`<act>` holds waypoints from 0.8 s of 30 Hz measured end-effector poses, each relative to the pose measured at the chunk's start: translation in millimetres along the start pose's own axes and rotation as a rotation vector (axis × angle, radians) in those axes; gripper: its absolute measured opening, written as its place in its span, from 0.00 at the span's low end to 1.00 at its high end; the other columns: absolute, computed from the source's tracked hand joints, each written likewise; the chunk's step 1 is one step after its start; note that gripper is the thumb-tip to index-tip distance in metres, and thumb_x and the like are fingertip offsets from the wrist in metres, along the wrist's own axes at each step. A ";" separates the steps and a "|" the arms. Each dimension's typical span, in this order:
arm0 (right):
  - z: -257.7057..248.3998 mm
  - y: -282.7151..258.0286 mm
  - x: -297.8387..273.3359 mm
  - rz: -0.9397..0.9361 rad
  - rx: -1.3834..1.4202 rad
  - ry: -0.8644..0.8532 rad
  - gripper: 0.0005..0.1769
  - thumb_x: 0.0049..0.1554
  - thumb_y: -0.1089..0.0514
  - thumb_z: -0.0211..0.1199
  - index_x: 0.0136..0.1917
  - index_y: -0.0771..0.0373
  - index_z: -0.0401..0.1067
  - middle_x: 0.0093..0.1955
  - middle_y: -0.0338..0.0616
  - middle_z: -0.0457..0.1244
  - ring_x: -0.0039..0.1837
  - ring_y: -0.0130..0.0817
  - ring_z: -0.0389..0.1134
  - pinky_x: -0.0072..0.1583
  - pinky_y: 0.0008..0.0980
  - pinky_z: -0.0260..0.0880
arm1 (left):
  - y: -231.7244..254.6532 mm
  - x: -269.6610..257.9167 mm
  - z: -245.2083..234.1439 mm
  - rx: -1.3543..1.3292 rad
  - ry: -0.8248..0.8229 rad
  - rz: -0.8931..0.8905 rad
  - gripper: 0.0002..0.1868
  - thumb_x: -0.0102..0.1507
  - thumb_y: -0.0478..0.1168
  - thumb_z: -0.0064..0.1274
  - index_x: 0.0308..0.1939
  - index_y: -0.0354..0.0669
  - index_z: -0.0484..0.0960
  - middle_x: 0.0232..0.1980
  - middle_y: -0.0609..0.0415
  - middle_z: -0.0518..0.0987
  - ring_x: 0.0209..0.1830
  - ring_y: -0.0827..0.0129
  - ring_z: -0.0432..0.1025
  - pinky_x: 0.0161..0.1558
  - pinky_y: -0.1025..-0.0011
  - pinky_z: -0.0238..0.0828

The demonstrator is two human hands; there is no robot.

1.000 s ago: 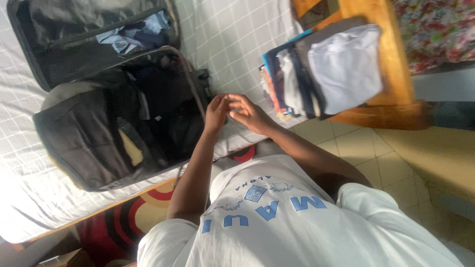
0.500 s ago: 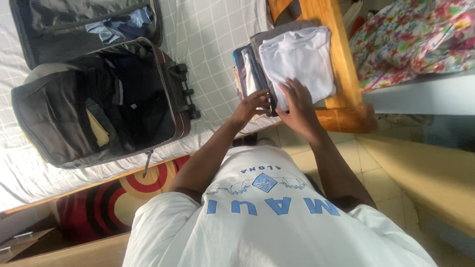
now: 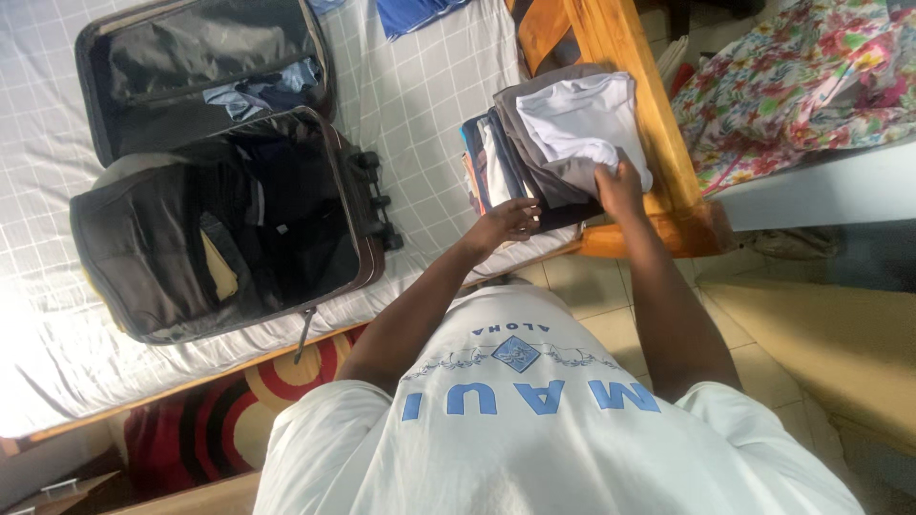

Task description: The person packs a suitcase on a bed by placing stacks of folded pants and shirts inside the luggage one by one.

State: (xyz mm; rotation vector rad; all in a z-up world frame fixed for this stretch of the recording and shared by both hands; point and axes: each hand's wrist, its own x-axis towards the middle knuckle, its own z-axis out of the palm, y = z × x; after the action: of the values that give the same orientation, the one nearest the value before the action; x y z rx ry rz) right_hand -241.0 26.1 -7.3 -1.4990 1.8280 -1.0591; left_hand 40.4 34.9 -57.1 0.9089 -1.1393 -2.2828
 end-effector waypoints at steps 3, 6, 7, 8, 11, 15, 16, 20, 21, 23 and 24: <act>2.0 15.9 11.1 0.025 0.015 -0.025 0.19 0.60 0.54 0.58 0.61 0.66 0.72 0.53 0.56 0.69 0.58 0.50 0.71 0.60 0.41 0.68 | -11.7 -9.4 -10.9 -0.183 -0.183 0.157 0.33 0.72 0.53 0.41 0.77 0.40 0.61 0.74 0.46 0.69 0.70 0.59 0.70 0.67 0.59 0.69; -3.7 13.8 5.0 0.010 -0.081 -0.044 0.20 0.60 0.53 0.61 0.61 0.66 0.72 0.53 0.57 0.69 0.58 0.51 0.70 0.59 0.42 0.67 | -14.9 -5.0 -2.1 0.010 -0.040 0.006 0.34 0.70 0.54 0.45 0.76 0.40 0.61 0.75 0.44 0.69 0.72 0.57 0.68 0.66 0.58 0.68; -4.2 9.7 4.8 -0.030 -0.128 -0.040 0.20 0.60 0.52 0.63 0.61 0.66 0.72 0.54 0.59 0.68 0.58 0.52 0.70 0.58 0.43 0.68 | -16.4 -7.8 2.7 0.001 -0.043 0.012 0.34 0.70 0.53 0.46 0.76 0.39 0.61 0.75 0.45 0.69 0.71 0.58 0.68 0.66 0.58 0.68; -2.2 4.0 6.7 -0.077 -0.169 -0.037 0.21 0.60 0.52 0.65 0.61 0.67 0.72 0.54 0.60 0.68 0.58 0.53 0.69 0.58 0.43 0.68 | -13.6 -9.3 3.3 -0.002 -0.041 0.024 0.35 0.70 0.53 0.46 0.75 0.39 0.62 0.75 0.45 0.69 0.70 0.59 0.68 0.66 0.58 0.69; -2.8 -8.1 6.9 -0.023 -0.122 -0.068 0.21 0.56 0.53 0.66 0.59 0.66 0.72 0.52 0.57 0.70 0.55 0.49 0.72 0.57 0.41 0.70 | -7.2 -15.6 4.0 -0.004 -0.013 0.050 0.34 0.68 0.49 0.49 0.75 0.37 0.62 0.72 0.46 0.71 0.66 0.60 0.70 0.65 0.58 0.70; -9.7 -4.3 16.2 -0.054 -0.086 -0.131 0.20 0.58 0.53 0.65 0.60 0.64 0.73 0.54 0.57 0.70 0.58 0.49 0.73 0.58 0.40 0.70 | -8.3 -3.4 2.1 0.051 0.038 0.048 0.32 0.68 0.44 0.52 0.73 0.38 0.62 0.65 0.51 0.74 0.59 0.68 0.72 0.60 0.65 0.72; -10.4 -2.0 21.7 -0.037 -0.058 -0.160 0.20 0.58 0.52 0.64 0.60 0.64 0.73 0.54 0.57 0.70 0.58 0.48 0.73 0.58 0.40 0.70 | -11.5 3.0 3.4 0.007 0.059 0.059 0.31 0.68 0.44 0.52 0.73 0.37 0.64 0.61 0.52 0.75 0.57 0.68 0.73 0.58 0.67 0.74; -17.3 16.5 42.7 0.006 -0.103 -0.263 0.21 0.59 0.49 0.63 0.61 0.63 0.75 0.53 0.58 0.70 0.57 0.50 0.72 0.57 0.42 0.69 | -26.8 27.4 8.4 -0.089 0.204 0.073 0.26 0.68 0.42 0.55 0.67 0.33 0.71 0.47 0.54 0.77 0.46 0.71 0.73 0.48 0.71 0.75; -19.6 20.9 42.4 -0.087 -0.099 -0.290 0.21 0.61 0.49 0.62 0.62 0.63 0.75 0.54 0.58 0.70 0.58 0.50 0.71 0.57 0.42 0.69 | -30.0 30.9 13.1 -0.098 0.253 0.064 0.25 0.68 0.41 0.57 0.66 0.32 0.73 0.44 0.56 0.76 0.43 0.72 0.73 0.45 0.72 0.75; -20.7 19.1 47.7 -0.289 -0.079 -0.336 0.20 0.64 0.50 0.59 0.63 0.64 0.75 0.56 0.57 0.70 0.59 0.50 0.71 0.58 0.42 0.69 | -29.1 37.2 25.6 -0.072 0.358 0.070 0.21 0.68 0.42 0.58 0.59 0.32 0.77 0.40 0.54 0.76 0.39 0.70 0.71 0.41 0.71 0.71; -23.9 15.3 47.8 -0.059 -0.051 -0.359 0.20 0.63 0.49 0.60 0.63 0.62 0.75 0.53 0.57 0.69 0.55 0.50 0.69 0.55 0.43 0.68 | -31.8 34.8 36.1 -0.064 0.413 0.061 0.19 0.68 0.43 0.58 0.56 0.32 0.79 0.39 0.53 0.75 0.36 0.69 0.70 0.39 0.71 0.70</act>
State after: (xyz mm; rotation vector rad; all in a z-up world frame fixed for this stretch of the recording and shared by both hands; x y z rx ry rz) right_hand -279.6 -13.7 -3.8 -1.6594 1.5772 -0.7166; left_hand -12.2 50.7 -79.5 1.2294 -0.8925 -1.9470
